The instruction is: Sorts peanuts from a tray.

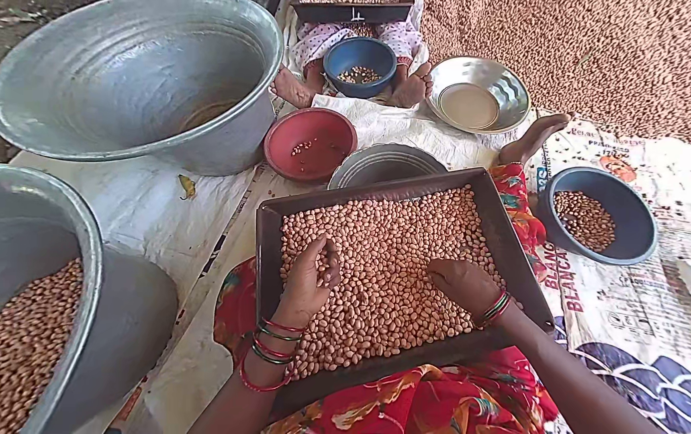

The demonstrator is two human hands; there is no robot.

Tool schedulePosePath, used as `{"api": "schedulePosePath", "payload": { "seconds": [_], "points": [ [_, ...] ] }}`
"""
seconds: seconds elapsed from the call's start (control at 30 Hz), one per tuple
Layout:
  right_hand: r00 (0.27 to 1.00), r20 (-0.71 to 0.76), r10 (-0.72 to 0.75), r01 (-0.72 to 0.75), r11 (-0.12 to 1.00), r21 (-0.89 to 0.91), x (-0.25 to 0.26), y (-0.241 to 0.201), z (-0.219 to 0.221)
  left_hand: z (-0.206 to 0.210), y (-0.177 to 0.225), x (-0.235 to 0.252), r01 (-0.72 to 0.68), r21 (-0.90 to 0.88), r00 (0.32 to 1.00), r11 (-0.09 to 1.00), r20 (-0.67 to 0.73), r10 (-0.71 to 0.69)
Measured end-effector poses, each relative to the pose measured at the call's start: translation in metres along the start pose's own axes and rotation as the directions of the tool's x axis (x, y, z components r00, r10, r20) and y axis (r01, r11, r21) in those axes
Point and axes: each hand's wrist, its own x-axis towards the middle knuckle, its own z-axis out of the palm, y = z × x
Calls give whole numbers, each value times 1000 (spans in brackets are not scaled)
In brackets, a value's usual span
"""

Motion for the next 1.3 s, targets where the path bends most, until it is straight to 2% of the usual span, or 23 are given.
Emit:
{"api": "schedulePosePath", "payload": {
  "seconds": [0.1,0.2,0.33,0.43,0.53,0.63,0.7,0.8,0.9,0.97,1.03,1.1,1.17,1.23,1.3],
  "points": [
    [977,-151,-151,163,984,70,-3,-10,4,-1,0,-1,7,-1,1000,1000,-5,-7],
    [945,-189,-265,281,958,59,-1,-27,14,0,1,-1,5,3,1000,1000,0,-5],
    [954,-107,-281,277,960,-48,7,-46,29,-2,1,-2,2,-17,1000,1000,12,-2],
    [976,117,-186,201,970,-136,11,-57,28,-2,2,-2,2,-34,1000,999,1,-2],
    [978,149,-144,168,971,-169,11,-60,31,0,5,-2,-7,-50,1000,999,-3,7],
    [981,28,-194,196,977,-87,8,-54,34,-1,6,-2,-9,-62,1000,998,0,9],
    [962,-119,-245,239,969,-60,9,-47,35,-1,5,-3,-14,-64,1000,998,5,14],
    [902,-370,-223,225,974,-39,18,-31,13,-2,5,-3,-21,-64,1000,998,-1,21],
    [846,-533,-24,83,993,87,40,3,-28,-3,7,-3,-41,-75,999,996,-24,39],
    [830,-545,118,-38,987,156,56,27,-45,-2,8,-2,-50,-87,998,995,-32,48],
    [848,-497,185,-117,979,164,65,32,-44,-2,9,-2,-65,-98,998,993,-31,62],
    [885,-450,117,-87,992,87,61,10,-22,-3,9,-1,-74,-105,997,992,-32,71],
    [906,-420,-57,48,998,-32,42,-27,18,-4,9,-1,-76,-90,996,993,-45,73],
    [866,-411,-285,275,958,-85,20,-52,61,-4,9,0,-76,-77,996,994,-53,72],
    [846,-357,-395,400,914,-65,2,-66,74,-4,7,1,-72,-67,997,995,-46,69]
  ]
}}
